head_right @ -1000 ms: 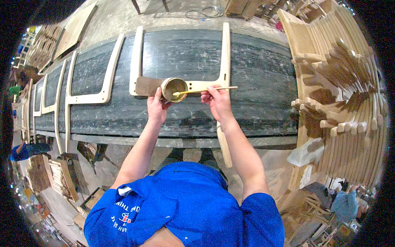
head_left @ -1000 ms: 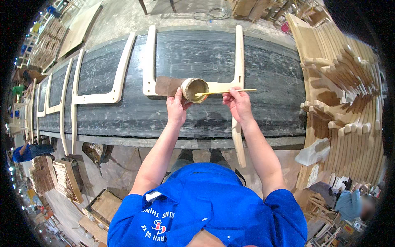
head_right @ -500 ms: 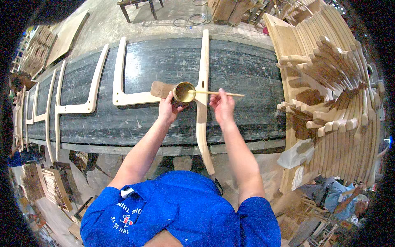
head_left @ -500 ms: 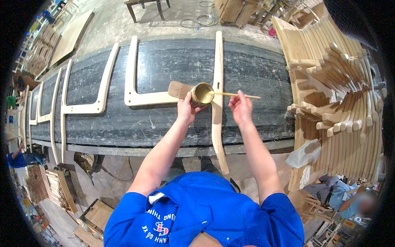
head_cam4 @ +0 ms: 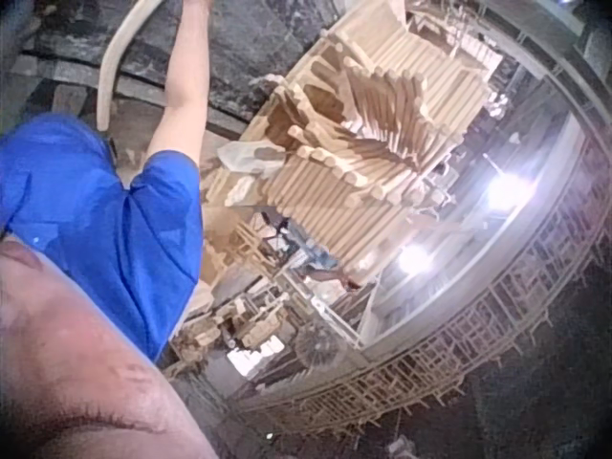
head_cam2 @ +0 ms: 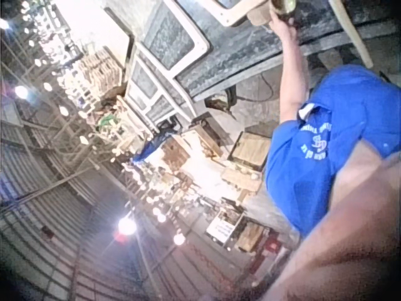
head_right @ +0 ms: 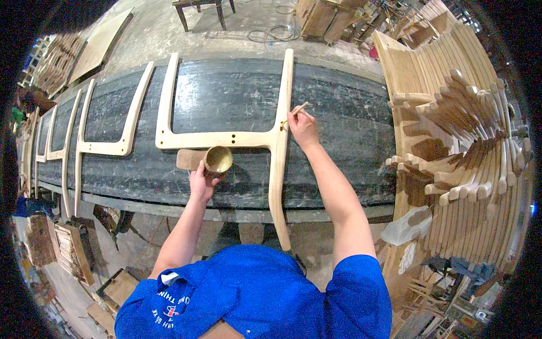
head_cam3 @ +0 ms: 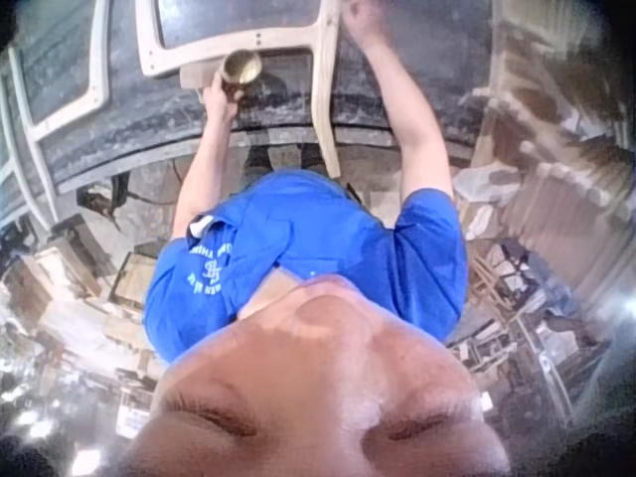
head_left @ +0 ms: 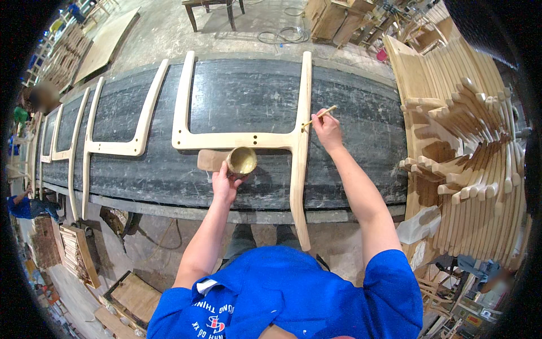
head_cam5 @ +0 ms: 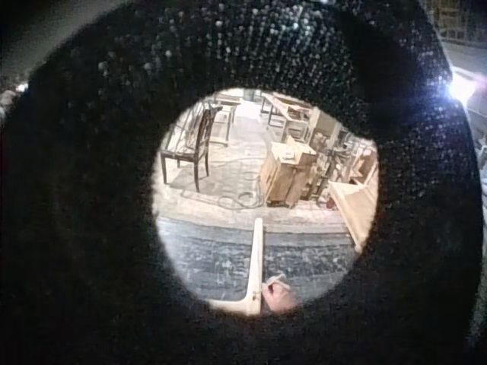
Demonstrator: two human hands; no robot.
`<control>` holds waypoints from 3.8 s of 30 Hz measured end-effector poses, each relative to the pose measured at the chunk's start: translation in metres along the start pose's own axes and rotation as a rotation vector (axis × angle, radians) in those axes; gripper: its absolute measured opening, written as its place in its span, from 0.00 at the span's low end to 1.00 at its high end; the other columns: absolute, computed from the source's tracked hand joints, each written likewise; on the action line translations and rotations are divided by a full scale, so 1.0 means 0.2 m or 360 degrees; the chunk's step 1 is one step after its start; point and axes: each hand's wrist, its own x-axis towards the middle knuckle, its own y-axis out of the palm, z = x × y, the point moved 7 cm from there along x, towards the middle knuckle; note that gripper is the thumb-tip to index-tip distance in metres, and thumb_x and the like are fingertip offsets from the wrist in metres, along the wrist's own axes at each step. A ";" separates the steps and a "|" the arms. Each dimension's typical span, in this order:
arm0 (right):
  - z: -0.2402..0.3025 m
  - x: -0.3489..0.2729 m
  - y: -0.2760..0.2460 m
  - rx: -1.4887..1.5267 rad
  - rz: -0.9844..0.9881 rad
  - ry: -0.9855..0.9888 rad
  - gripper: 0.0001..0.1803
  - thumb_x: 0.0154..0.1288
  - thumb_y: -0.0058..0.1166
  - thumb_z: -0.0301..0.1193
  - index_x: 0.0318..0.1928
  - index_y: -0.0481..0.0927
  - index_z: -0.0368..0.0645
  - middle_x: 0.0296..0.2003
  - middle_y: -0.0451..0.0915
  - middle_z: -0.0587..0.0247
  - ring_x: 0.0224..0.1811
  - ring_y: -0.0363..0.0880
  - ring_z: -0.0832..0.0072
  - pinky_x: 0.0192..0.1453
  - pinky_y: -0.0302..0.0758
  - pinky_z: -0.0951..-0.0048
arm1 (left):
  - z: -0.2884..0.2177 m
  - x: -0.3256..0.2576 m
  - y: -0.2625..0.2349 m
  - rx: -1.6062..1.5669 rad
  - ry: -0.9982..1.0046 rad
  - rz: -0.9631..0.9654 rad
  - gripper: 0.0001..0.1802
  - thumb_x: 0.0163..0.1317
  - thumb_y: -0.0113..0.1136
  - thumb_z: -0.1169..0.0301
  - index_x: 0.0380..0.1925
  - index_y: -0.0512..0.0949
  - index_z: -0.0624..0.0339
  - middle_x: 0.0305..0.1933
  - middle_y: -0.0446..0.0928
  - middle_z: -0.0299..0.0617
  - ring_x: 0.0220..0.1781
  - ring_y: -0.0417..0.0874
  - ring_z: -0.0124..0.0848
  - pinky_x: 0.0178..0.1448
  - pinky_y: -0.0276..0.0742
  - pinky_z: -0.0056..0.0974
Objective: The person applies glue to the joints of wooden chair frames using a small brush and a container of adhesive. They repeatedly pick up frames from a stack, apply glue to specific points, and place the frames on a workbench.
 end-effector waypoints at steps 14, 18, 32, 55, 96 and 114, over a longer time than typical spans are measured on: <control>-0.03 0.05 0.03 -0.0051 0.0174 0.0001 0.09 0.61 0.49 0.33 0.31 0.73 0.40 0.24 0.77 0.54 0.27 0.77 0.57 0.30 0.73 0.63 | 0.07 -0.02 -0.05 -0.0102 0.0023 -0.0077 0.16 0.67 0.45 0.61 0.49 0.67 0.58 0.48 0.72 0.43 0.46 0.78 0.38 0.39 0.83 0.52; -0.02 0.04 0.07 -0.0024 0.0220 -0.0046 0.08 0.60 0.50 0.33 0.30 0.73 0.40 0.26 0.77 0.53 0.30 0.77 0.56 0.33 0.73 0.62 | 0.08 -0.03 -0.06 -0.0104 -0.0009 0.0004 0.17 0.68 0.44 0.61 0.52 0.64 0.56 0.51 0.71 0.42 0.49 0.77 0.38 0.40 0.82 0.52; -0.09 0.08 0.10 0.0221 0.0378 -0.0172 0.08 0.60 0.50 0.32 0.32 0.72 0.40 0.26 0.77 0.51 0.30 0.77 0.53 0.32 0.74 0.62 | 0.12 -0.09 0.03 -0.0115 0.0144 -0.0067 0.16 0.68 0.44 0.62 0.48 0.68 0.61 0.47 0.74 0.44 0.47 0.78 0.38 0.42 0.81 0.54; 0.24 -0.28 0.08 0.1014 0.0658 0.0038 0.09 0.64 0.50 0.31 0.31 0.72 0.38 0.22 0.77 0.63 0.23 0.76 0.81 0.26 0.72 0.78 | 0.13 -0.13 0.38 0.0187 0.0504 -0.0139 0.15 0.66 0.48 0.61 0.44 0.71 0.60 0.41 0.77 0.39 0.40 0.81 0.30 0.36 0.81 0.42; 0.44 -0.14 0.59 0.0403 0.0637 -0.0327 0.11 0.61 0.54 0.31 0.27 0.70 0.37 0.16 0.68 0.56 0.18 0.69 0.69 0.24 0.66 0.69 | -0.04 -0.12 -0.46 -0.0491 0.0447 -0.0276 0.17 0.69 0.41 0.63 0.54 0.63 0.56 0.53 0.69 0.43 0.52 0.75 0.41 0.44 0.81 0.53; 0.53 -0.06 0.63 0.0070 0.0815 -0.0710 0.08 0.58 0.53 0.29 0.31 0.68 0.40 0.21 0.73 0.52 0.28 0.75 0.54 0.30 0.70 0.61 | 0.00 -0.22 -0.52 -0.0481 0.0505 -0.0332 0.18 0.68 0.42 0.62 0.54 0.62 0.57 0.54 0.69 0.45 0.52 0.75 0.44 0.45 0.80 0.55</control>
